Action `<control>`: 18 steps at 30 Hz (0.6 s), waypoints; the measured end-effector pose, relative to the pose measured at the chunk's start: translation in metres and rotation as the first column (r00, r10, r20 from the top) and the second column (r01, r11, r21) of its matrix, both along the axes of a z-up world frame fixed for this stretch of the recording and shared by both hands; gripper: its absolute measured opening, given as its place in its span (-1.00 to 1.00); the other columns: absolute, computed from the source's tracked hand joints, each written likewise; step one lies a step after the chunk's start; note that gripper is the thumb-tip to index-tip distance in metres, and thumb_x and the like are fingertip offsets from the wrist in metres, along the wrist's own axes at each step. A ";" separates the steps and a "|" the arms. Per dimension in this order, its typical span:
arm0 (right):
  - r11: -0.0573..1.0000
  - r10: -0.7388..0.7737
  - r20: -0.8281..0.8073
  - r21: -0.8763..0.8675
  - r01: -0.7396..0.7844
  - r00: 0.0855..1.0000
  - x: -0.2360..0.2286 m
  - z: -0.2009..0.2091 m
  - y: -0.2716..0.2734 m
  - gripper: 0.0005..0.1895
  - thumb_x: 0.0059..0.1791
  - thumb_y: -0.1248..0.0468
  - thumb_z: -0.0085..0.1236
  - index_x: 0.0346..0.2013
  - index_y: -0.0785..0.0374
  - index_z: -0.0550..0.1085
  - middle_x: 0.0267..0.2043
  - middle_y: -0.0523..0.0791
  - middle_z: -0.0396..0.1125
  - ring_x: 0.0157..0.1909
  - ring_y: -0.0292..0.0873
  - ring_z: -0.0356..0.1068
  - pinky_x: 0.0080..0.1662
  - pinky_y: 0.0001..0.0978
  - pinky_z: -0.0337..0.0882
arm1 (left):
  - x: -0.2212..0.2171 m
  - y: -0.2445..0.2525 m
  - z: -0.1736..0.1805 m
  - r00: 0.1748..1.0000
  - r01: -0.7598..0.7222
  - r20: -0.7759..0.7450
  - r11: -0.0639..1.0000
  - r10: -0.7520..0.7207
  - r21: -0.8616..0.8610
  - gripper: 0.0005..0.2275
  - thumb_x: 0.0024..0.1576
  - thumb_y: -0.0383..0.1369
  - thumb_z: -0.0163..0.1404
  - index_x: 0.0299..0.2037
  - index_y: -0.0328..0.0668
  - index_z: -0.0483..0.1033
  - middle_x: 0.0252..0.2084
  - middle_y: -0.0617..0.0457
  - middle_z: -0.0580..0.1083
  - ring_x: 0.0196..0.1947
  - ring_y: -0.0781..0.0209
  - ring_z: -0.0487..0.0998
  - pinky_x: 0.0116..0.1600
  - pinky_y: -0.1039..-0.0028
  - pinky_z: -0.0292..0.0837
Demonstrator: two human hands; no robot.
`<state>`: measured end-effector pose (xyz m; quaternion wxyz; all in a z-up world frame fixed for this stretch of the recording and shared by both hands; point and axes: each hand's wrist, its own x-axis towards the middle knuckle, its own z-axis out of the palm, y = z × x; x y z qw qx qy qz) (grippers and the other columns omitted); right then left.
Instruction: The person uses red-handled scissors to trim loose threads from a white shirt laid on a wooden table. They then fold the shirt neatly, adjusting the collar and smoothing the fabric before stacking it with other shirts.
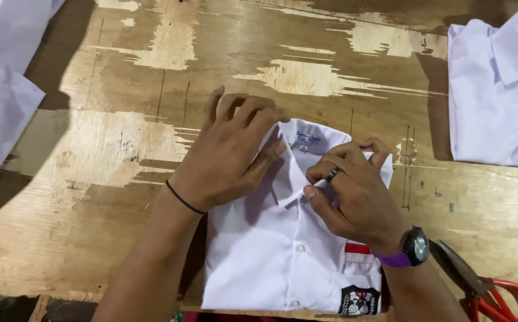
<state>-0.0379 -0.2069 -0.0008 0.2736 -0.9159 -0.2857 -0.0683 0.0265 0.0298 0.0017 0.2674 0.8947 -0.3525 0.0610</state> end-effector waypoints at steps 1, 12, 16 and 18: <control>1.000 0.002 0.004 0.000 -0.002 1.000 0.000 0.000 0.002 -0.78 0.06 0.11 -0.03 -0.42 0.11 0.38 -0.34 -0.30 0.38 -0.09 -0.08 0.31 0.12 0.03 -0.09 | 0.000 0.003 0.002 1.000 -0.002 0.004 1.000 0.002 0.000 -0.73 0.33 -0.18 -0.19 0.12 -0.07 0.38 0.12 0.01 0.39 0.19 -0.05 0.28 0.42 -0.01 -0.14; 0.980 -0.192 -0.450 -0.132 0.147 0.872 0.028 0.038 0.053 -0.36 0.09 0.10 -0.10 0.43 0.17 0.07 -0.59 -0.27 0.45 -0.38 -0.01 0.46 0.26 -0.09 -0.01 | -0.005 0.022 -0.021 0.976 -0.109 -0.191 0.994 0.109 0.013 -0.56 0.21 -0.30 -0.05 0.31 -0.12 0.25 0.09 -0.05 0.52 0.10 -0.20 0.38 0.16 -0.06 0.12; 0.982 -0.188 -0.515 -0.094 0.163 0.837 0.030 0.045 0.057 -0.44 0.08 0.15 -0.10 0.38 0.07 0.13 -0.63 -0.21 0.33 -0.45 -0.06 0.36 0.22 -0.17 0.14 | -0.005 0.017 -0.004 0.924 -0.077 -0.373 0.997 0.083 0.032 -0.54 0.21 -0.17 -0.10 0.28 -0.21 0.26 0.17 -0.10 0.48 0.19 -0.23 0.32 0.16 -0.09 0.11; 0.982 -0.190 -0.360 -0.087 0.170 0.913 0.031 0.042 0.043 -0.55 0.07 0.16 0.01 0.25 0.11 0.28 -0.42 -0.13 0.41 -0.25 0.01 0.41 0.19 -0.11 0.18 | -0.005 0.018 0.015 0.868 -0.007 -0.494 0.994 0.062 0.113 -0.56 0.29 -0.23 -0.13 0.37 -0.07 0.20 0.08 -0.08 0.50 0.28 -0.15 0.35 0.37 -0.09 -0.01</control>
